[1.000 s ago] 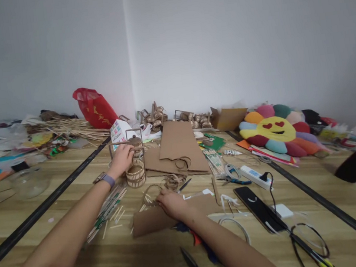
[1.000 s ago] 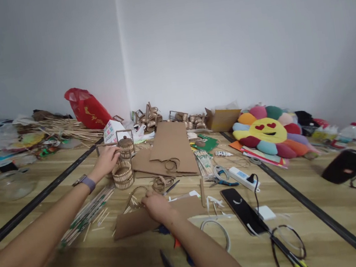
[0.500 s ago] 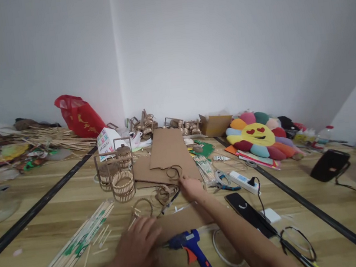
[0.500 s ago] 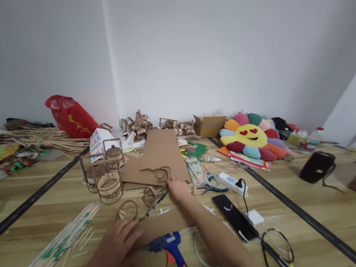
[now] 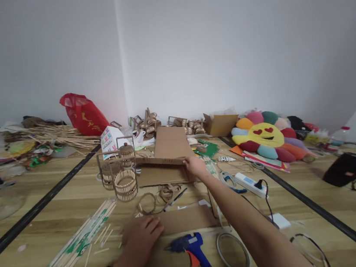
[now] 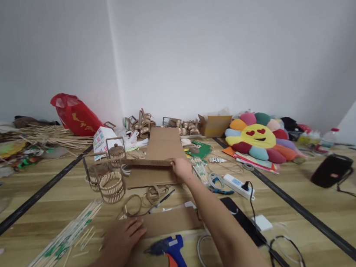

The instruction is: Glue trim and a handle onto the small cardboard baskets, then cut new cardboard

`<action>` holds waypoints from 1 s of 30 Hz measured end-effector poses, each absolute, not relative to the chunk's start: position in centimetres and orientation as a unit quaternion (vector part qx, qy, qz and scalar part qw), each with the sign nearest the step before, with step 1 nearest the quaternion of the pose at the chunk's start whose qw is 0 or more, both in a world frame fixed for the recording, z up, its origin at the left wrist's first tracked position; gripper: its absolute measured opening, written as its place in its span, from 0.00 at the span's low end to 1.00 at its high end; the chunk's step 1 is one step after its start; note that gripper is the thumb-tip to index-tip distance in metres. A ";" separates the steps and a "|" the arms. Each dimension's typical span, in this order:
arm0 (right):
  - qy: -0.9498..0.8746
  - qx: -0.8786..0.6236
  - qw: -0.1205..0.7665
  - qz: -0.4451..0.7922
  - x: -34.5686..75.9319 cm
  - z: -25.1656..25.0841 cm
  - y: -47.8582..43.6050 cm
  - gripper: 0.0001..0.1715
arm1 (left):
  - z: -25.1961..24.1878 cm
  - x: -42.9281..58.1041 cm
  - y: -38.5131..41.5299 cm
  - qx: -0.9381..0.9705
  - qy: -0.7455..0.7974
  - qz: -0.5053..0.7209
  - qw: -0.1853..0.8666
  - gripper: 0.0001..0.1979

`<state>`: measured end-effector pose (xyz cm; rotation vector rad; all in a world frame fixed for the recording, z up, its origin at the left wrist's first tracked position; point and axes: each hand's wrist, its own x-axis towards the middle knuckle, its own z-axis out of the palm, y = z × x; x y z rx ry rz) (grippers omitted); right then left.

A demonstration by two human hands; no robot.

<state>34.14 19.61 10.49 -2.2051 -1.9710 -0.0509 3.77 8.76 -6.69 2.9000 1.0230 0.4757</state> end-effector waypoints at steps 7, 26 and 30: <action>-0.647 -0.740 0.182 0.041 35.7 12.8 22.0 0.19 | -6.6 4.1 9.8 0.927 0.345 0.122 0.084 0.37; -0.542 -0.687 0.452 0.172 38.3 12.3 24.6 0.19 | -6.1 4.1 9.0 0.925 0.345 0.137 0.079 0.35; -0.525 -0.687 0.466 0.185 38.4 11.1 23.6 0.19 | -6.3 3.9 9.0 0.925 0.333 0.167 0.076 0.35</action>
